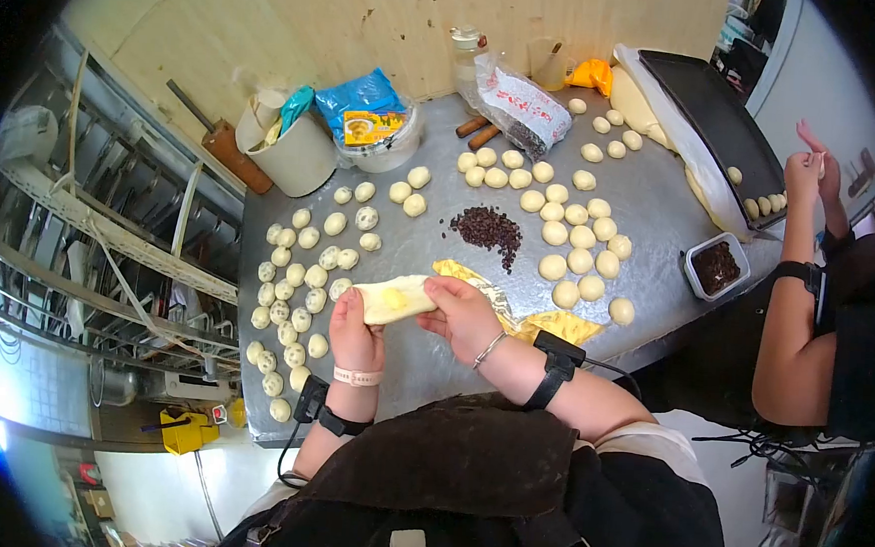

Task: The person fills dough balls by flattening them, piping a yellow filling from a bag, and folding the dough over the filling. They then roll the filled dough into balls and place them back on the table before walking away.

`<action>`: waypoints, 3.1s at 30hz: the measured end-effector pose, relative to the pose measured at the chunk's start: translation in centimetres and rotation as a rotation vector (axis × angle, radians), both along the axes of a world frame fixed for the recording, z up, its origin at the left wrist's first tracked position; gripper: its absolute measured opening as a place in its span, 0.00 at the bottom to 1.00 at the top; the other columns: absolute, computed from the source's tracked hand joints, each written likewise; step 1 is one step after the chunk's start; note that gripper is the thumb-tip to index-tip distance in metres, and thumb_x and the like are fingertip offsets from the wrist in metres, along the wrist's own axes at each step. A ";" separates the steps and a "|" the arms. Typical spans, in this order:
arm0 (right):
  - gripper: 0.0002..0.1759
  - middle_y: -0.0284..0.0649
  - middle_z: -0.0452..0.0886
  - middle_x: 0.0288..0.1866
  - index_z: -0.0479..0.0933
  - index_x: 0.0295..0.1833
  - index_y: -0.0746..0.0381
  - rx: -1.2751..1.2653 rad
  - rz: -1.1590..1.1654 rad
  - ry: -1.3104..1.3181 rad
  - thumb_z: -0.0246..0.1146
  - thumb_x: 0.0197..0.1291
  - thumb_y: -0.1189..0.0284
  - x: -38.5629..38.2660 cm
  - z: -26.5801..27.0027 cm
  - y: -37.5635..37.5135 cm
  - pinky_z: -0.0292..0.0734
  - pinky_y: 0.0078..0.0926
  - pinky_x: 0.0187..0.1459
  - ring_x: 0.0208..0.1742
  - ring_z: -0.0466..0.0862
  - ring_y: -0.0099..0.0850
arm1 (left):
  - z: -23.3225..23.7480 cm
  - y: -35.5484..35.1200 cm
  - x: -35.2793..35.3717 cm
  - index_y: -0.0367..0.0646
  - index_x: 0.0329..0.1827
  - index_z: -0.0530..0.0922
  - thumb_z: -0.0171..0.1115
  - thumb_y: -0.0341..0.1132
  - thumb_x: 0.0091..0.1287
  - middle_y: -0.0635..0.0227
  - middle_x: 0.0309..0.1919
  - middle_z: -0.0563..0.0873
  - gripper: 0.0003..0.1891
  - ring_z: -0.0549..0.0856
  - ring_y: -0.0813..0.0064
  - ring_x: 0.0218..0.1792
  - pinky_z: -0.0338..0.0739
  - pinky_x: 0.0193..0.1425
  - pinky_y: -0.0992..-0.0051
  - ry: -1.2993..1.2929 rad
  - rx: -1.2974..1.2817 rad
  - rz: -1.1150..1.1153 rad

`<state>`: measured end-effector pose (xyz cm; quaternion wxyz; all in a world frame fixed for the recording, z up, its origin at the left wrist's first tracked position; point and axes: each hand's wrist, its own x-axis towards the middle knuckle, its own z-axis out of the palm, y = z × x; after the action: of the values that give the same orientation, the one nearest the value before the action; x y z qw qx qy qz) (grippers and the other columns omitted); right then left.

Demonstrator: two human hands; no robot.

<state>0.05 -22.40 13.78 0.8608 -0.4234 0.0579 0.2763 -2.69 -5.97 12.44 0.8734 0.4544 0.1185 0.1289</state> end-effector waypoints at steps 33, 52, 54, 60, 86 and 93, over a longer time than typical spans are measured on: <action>0.13 0.31 0.80 0.38 0.77 0.51 0.63 -0.493 0.163 -0.615 0.57 0.61 0.75 2.2 4.1 -4.6 0.75 0.16 0.39 0.35 0.77 0.16 | 3.7 -0.9 -3.7 0.36 0.40 0.77 0.68 0.25 0.57 0.75 0.28 0.75 0.10 0.73 0.89 0.26 0.68 0.28 0.89 -0.170 1.019 -0.136; 0.20 0.39 0.75 0.56 0.67 0.61 0.61 0.270 0.422 0.048 0.46 0.71 0.61 0.4 0.8 -3.1 0.75 0.34 0.54 0.55 0.78 0.33 | 4.2 -2.7 -3.0 0.38 0.41 0.76 0.63 0.22 0.60 0.75 0.31 0.76 0.08 0.73 0.88 0.29 0.68 0.34 0.88 -0.050 0.532 -0.188; 0.23 0.40 0.74 0.59 0.62 0.66 0.61 0.303 0.476 0.004 0.45 0.71 0.62 0.5 0.4 -3.3 0.76 0.33 0.55 0.56 0.78 0.33 | 3.5 -1.7 -3.0 0.38 0.41 0.77 0.63 0.23 0.61 0.73 0.31 0.77 0.07 0.74 0.87 0.29 0.68 0.33 0.87 -0.125 0.728 -0.166; 0.22 0.40 0.75 0.58 0.63 0.66 0.60 0.308 0.440 -0.007 0.47 0.70 0.63 -0.1 1.0 -3.4 0.76 0.31 0.54 0.56 0.78 0.32 | 4.7 -1.5 -2.7 0.36 0.45 0.79 0.63 0.26 0.61 0.65 0.36 0.79 0.10 0.77 0.75 0.36 0.70 0.42 0.76 -0.259 1.232 -0.098; 0.23 0.38 0.76 0.56 0.63 0.64 0.62 0.251 0.234 -0.002 0.56 0.65 0.70 -1.9 2.5 -1.3 0.76 0.28 0.56 0.54 0.79 0.30 | 7.3 -4.9 -1.3 0.36 0.42 0.73 0.39 0.44 0.73 0.53 0.53 0.79 0.19 0.75 0.57 0.59 0.46 0.73 0.57 -0.289 0.680 -0.133; 0.20 0.40 0.71 0.60 0.64 0.62 0.59 0.446 0.236 0.081 0.48 0.70 0.61 -2.0 2.4 -0.3 0.69 0.33 0.60 0.60 0.74 0.31 | 3.8 -3.1 -1.0 0.36 0.42 0.72 0.38 0.38 0.74 0.49 0.48 0.81 0.16 0.77 0.59 0.56 0.65 0.64 0.62 -0.212 0.485 -0.177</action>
<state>-1.96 -22.65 16.18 0.8918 -0.2154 -0.0199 0.3974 -3.68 -9.05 16.23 0.7544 0.6429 -0.0479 0.1237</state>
